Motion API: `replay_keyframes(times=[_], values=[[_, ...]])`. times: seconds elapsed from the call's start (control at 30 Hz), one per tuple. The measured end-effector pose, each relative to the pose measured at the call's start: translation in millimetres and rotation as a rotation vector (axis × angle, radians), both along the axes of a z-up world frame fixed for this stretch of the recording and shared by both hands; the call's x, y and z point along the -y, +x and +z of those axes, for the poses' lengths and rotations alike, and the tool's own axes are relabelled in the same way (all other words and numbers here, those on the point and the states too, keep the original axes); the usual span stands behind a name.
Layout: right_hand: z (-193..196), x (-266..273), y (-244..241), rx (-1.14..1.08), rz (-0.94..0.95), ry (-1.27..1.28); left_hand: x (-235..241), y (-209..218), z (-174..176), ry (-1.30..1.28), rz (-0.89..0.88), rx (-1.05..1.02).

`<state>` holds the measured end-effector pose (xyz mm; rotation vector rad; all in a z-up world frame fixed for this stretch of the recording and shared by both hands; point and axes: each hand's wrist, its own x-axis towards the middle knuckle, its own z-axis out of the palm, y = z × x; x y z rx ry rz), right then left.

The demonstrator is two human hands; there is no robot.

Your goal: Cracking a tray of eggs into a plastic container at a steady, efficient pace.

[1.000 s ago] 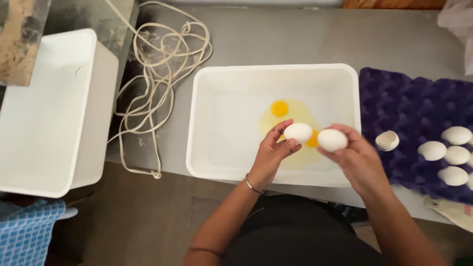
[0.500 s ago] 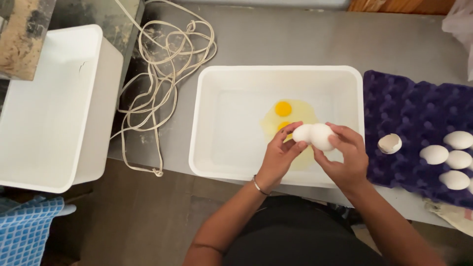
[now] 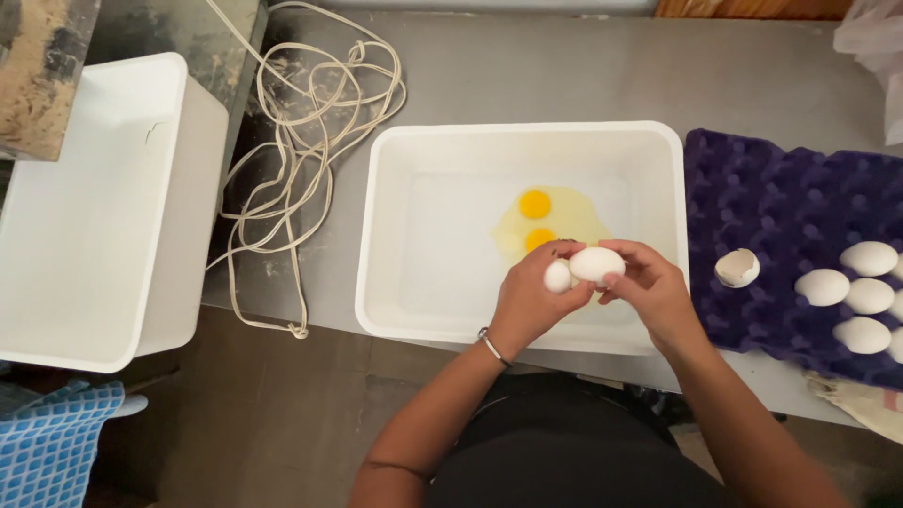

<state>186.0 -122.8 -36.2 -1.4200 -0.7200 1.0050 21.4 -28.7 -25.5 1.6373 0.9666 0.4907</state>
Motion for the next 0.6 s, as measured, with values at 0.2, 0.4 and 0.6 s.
replay_keyframes(times=[0.2, 0.4, 0.6], values=[[11.2, 2.6, -14.5, 0.457, -0.031, 0.067, 2.9, 0.9, 15.1, 0.199, 0.028, -0.208], [16.0, 1.1, -25.5, 0.729, -0.073, 0.192, 8.9, 2.1, 9.7, 0.361, 0.068, -0.220], [6.4, -0.6, -24.4, 0.918, -0.105, 0.303, 10.1, 1.8, 16.6, 0.427, 0.081, -0.165]])
